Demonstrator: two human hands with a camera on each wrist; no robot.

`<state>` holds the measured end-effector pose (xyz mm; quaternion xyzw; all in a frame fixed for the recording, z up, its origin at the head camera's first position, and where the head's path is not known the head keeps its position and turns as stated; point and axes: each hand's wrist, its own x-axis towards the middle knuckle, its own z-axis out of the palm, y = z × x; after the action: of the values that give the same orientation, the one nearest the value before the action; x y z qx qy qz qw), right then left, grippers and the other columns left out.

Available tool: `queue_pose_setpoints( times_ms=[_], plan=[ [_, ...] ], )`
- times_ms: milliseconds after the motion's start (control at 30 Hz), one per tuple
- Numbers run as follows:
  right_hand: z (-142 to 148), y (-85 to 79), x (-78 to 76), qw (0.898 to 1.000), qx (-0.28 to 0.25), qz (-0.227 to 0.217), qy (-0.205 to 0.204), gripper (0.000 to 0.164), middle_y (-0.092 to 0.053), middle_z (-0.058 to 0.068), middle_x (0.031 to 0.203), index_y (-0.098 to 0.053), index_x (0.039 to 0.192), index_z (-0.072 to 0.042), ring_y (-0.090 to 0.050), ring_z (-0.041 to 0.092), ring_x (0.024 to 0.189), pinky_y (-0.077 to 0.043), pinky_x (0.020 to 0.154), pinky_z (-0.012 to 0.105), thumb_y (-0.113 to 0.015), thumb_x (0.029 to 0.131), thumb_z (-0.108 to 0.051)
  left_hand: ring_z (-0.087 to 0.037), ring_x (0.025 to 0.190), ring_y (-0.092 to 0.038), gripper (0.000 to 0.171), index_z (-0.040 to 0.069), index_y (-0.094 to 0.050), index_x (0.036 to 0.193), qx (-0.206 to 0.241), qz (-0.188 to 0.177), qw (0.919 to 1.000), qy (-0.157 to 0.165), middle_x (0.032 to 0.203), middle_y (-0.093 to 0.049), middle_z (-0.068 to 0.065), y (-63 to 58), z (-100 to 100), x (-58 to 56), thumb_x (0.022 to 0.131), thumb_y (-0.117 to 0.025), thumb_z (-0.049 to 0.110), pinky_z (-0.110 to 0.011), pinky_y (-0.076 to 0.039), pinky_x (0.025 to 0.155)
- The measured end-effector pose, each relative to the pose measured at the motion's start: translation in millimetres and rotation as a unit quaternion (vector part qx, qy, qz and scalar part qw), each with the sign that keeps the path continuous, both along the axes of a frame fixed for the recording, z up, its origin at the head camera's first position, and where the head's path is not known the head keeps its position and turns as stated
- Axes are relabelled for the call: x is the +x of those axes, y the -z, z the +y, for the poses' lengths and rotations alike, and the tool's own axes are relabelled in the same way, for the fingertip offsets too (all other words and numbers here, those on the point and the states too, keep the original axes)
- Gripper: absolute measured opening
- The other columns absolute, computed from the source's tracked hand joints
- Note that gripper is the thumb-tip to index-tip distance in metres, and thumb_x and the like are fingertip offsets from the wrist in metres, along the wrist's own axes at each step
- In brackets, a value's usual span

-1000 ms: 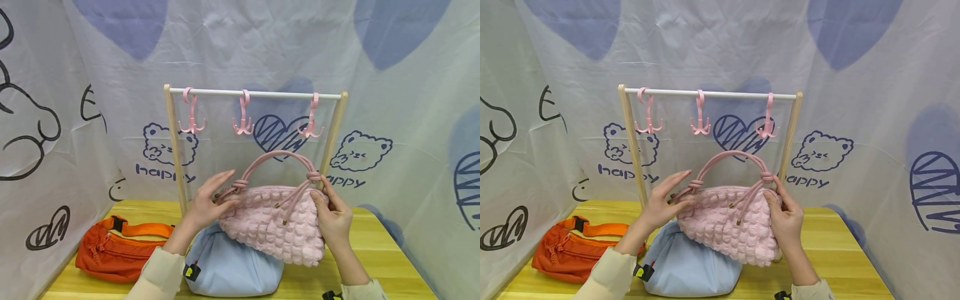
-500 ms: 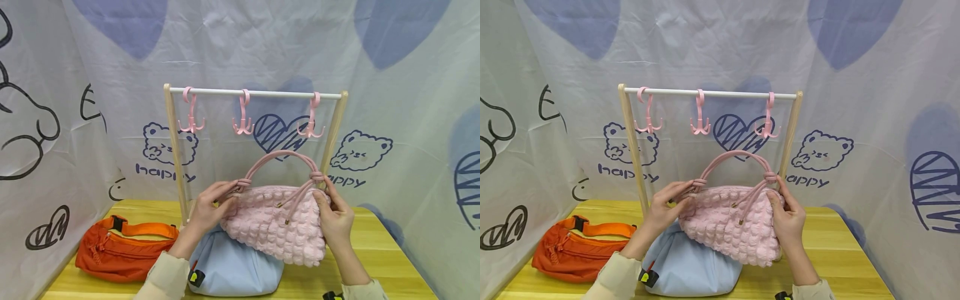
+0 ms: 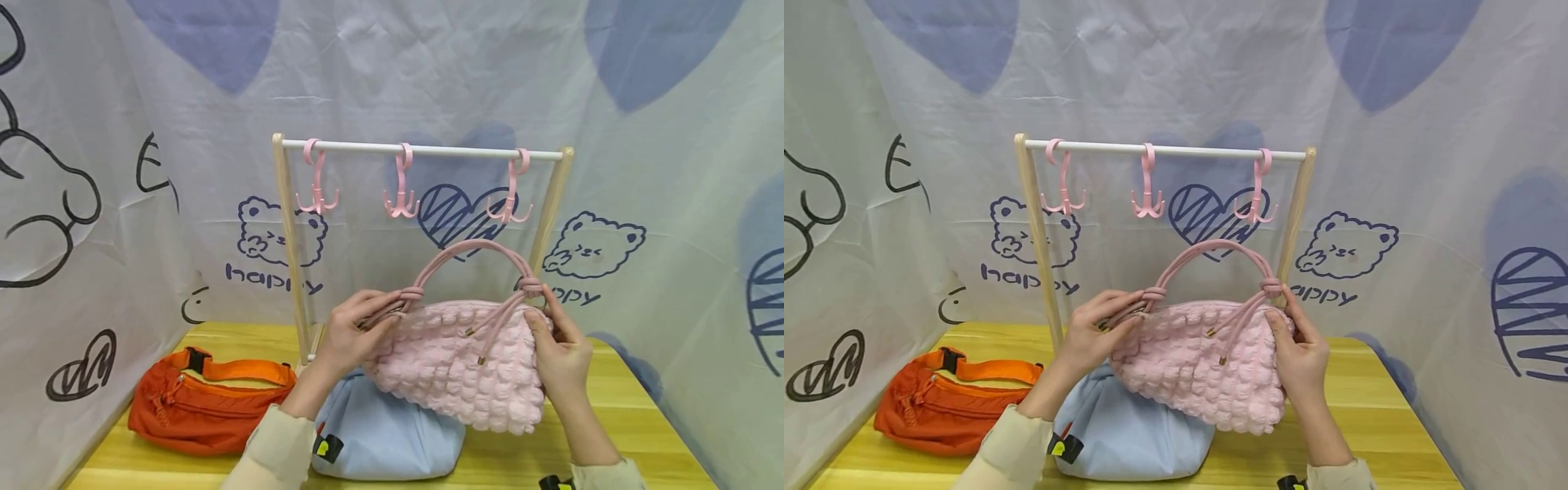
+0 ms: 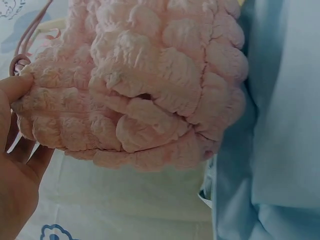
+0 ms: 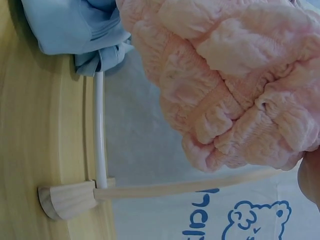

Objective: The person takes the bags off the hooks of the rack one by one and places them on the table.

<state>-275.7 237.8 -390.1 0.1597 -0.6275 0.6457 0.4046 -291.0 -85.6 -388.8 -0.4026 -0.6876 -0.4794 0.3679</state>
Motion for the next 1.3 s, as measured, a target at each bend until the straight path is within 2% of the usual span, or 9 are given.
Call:
queue_pose_setpoints(
  times_ms=[167, 300, 433, 533, 667, 767, 933, 1133, 1300],
  plan=[
    [7, -5.1, 1.8, 1.000, 0.001, -0.006, -0.006, 0.049, -0.070, -0.009, 0.089, -0.065, 0.138, -0.004, -0.053, 0.000, 0.062, -0.045, 0.053, 0.009, -0.070, 0.092, 0.013, -0.026, 0.097, -0.070, 0.040, 0.000, -0.074, 0.125, 0.007, -0.007, 0.9999, 0.007, 0.113, -0.073, -0.013, -7.5, 5, 4.3, 0.086, -0.080, -0.007, -0.024, -0.059, 0.078],
    [13, -7.7, 3.4, 0.999, 0.021, -0.027, 0.017, 0.050, -0.068, -0.009, 0.088, -0.066, 0.139, -0.007, -0.050, 0.001, 0.061, -0.044, 0.051, 0.010, -0.071, 0.092, 0.012, -0.025, 0.097, -0.070, 0.039, 0.000, -0.075, 0.124, 0.021, -0.018, 0.9996, 0.005, 0.111, -0.074, -0.013, -11.1, 11, 10.3, 0.086, -0.081, -0.005, -0.025, -0.058, 0.076],
    [21, -10.9, 6.9, 0.996, 0.046, -0.063, 0.049, 0.050, -0.066, -0.011, 0.088, -0.066, 0.140, -0.013, -0.048, 0.002, 0.060, -0.042, 0.050, 0.010, -0.072, 0.094, 0.006, -0.022, 0.099, -0.069, 0.039, 0.004, -0.075, 0.126, 0.032, -0.059, 0.9977, 0.004, 0.112, -0.074, -0.010, -13.4, 20, 15.9, 0.087, -0.082, -0.001, -0.025, -0.058, 0.077],
    [28, -12.5, 8.6, 0.995, 0.050, -0.070, 0.051, 0.050, -0.068, -0.011, 0.090, -0.066, 0.141, -0.014, -0.050, 0.002, 0.061, -0.044, 0.051, 0.010, -0.072, 0.095, 0.005, -0.020, 0.100, -0.068, 0.039, 0.007, -0.075, 0.127, 0.040, -0.088, 0.9953, 0.003, 0.112, -0.074, -0.006, -14.1, 28, 18.2, 0.089, -0.082, 0.003, -0.025, -0.058, 0.078],
    [38, -15.4, 10.7, 0.995, 0.043, -0.084, 0.045, 0.049, -0.072, -0.009, 0.095, -0.066, 0.141, -0.014, -0.057, 0.002, 0.063, -0.049, 0.053, 0.011, -0.071, 0.095, 0.004, -0.020, 0.100, -0.068, 0.037, 0.006, -0.076, 0.126, 0.050, -0.093, 0.9943, 0.011, 0.113, -0.074, -0.007, -14.4, 41, 18.9, 0.090, -0.081, 0.003, -0.025, -0.059, 0.077],
    [45, -17.9, 13.3, 0.992, 0.051, -0.097, 0.060, 0.049, -0.071, -0.011, 0.094, -0.066, 0.141, -0.016, -0.056, 0.002, 0.062, -0.048, 0.052, 0.011, -0.072, 0.096, 0.002, -0.020, 0.099, -0.069, 0.036, 0.006, -0.076, 0.126, 0.056, -0.094, 0.9938, 0.017, 0.113, -0.074, -0.008, -14.4, 51, 19.9, 0.090, -0.081, 0.003, -0.025, -0.059, 0.075],
    [57, -20.9, 17.2, 0.987, 0.067, -0.116, 0.091, 0.049, -0.069, -0.014, 0.092, -0.067, 0.141, -0.019, -0.053, 0.001, 0.061, -0.046, 0.051, 0.011, -0.073, 0.096, -0.001, -0.018, 0.096, -0.069, 0.036, 0.008, -0.076, 0.127, 0.062, -0.118, 0.9908, 0.025, 0.111, -0.074, -0.007, -14.6, 67, 23.4, 0.091, -0.081, 0.008, -0.025, -0.059, 0.072],
    [73, -21.6, 18.0, 0.989, 0.053, -0.100, 0.090, 0.048, -0.072, -0.015, 0.091, -0.068, 0.139, -0.012, -0.057, -0.002, 0.062, -0.047, 0.052, 0.010, -0.072, 0.094, 0.005, -0.017, 0.097, -0.069, 0.036, 0.009, -0.076, 0.127, 0.065, -0.136, 0.9877, 0.041, 0.112, -0.074, -0.007, -14.2, 86, 23.6, 0.091, -0.080, 0.008, -0.026, -0.060, 0.075],
    [87, -19.3, 19.2, 0.986, 0.052, -0.118, 0.106, 0.049, -0.072, -0.015, 0.092, -0.068, 0.139, -0.013, -0.056, -0.001, 0.062, -0.047, 0.051, 0.009, -0.073, 0.093, 0.005, -0.014, 0.092, -0.068, 0.035, 0.008, -0.076, 0.126, 0.062, -0.141, 0.9870, 0.048, 0.112, -0.075, -0.009, -13.5, 101, 23.6, 0.090, -0.080, 0.007, -0.024, -0.059, 0.072]
  ],
)
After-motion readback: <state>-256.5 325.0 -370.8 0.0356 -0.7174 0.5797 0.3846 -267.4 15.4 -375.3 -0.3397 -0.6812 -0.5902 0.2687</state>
